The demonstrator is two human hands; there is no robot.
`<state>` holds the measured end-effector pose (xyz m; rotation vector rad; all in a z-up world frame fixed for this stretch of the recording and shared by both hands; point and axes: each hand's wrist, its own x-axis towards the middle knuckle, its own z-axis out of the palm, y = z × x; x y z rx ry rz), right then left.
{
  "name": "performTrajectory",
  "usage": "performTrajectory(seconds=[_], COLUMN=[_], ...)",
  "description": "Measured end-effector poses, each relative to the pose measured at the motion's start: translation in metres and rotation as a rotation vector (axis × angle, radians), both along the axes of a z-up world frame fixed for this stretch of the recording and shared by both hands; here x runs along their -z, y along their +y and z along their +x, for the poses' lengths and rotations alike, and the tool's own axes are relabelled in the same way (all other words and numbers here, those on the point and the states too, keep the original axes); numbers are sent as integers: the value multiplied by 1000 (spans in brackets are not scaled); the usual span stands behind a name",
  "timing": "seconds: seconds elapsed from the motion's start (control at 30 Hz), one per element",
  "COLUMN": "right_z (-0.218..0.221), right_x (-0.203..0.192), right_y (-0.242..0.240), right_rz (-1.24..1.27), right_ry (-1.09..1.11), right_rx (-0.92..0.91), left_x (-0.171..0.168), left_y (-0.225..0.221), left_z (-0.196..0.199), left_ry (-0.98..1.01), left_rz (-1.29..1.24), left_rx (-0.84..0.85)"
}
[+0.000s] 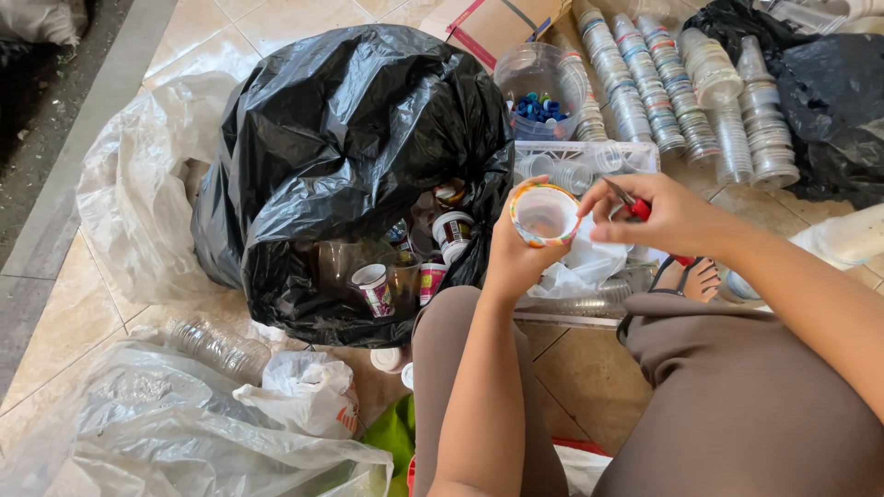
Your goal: Removing plastic film lids from used plastic cups using a utility knife for recycling purposes
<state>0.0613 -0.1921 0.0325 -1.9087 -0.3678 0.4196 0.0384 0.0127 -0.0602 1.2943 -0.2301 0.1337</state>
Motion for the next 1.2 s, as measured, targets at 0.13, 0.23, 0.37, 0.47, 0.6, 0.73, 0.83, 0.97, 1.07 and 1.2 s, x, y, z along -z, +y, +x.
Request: performTrajectory(seconds=[0.13, 0.23, 0.37, 0.47, 0.6, 0.73, 0.83, 0.97, 1.07, 1.2], right_z=[-8, -4, -17, -25, -32, -40, -47, -48, -51, -58], right_x=[-1, 12, -6, -13, -18, -33, -43, -9, -13, -17], right_y=[-5, -22, -22, -23, -24, -22, -20, -39, -39, -39], right_rz=[26, 81, 100, -186, -430, -450, -532, -285, -133, -195], right_ry=[-18, 0, 150, -49, -151, -178, 91, -119, 58, 58], right_rx=[-67, -64, 31, 82, 115, 92, 177, 103, 157, 199], left_x=[17, 14, 20, 12, 10, 10, 12, 11, 15, 22], left_y=[-2, -7, -12, -14, -20, -17, -20, -32, -39, -50], left_z=[4, 3, 4, 2, 7, 9, 9, 7, 8, 9], left_ry=[14, 251, 272, 244, 315, 342, 323, 99, 29, 20], left_rz=[-101, -328, -573, -624, -635, -571, -592, -502, -376, -298], left_rx=[120, 348, 589, 598, 493, 459, 486, 485, 383, 352])
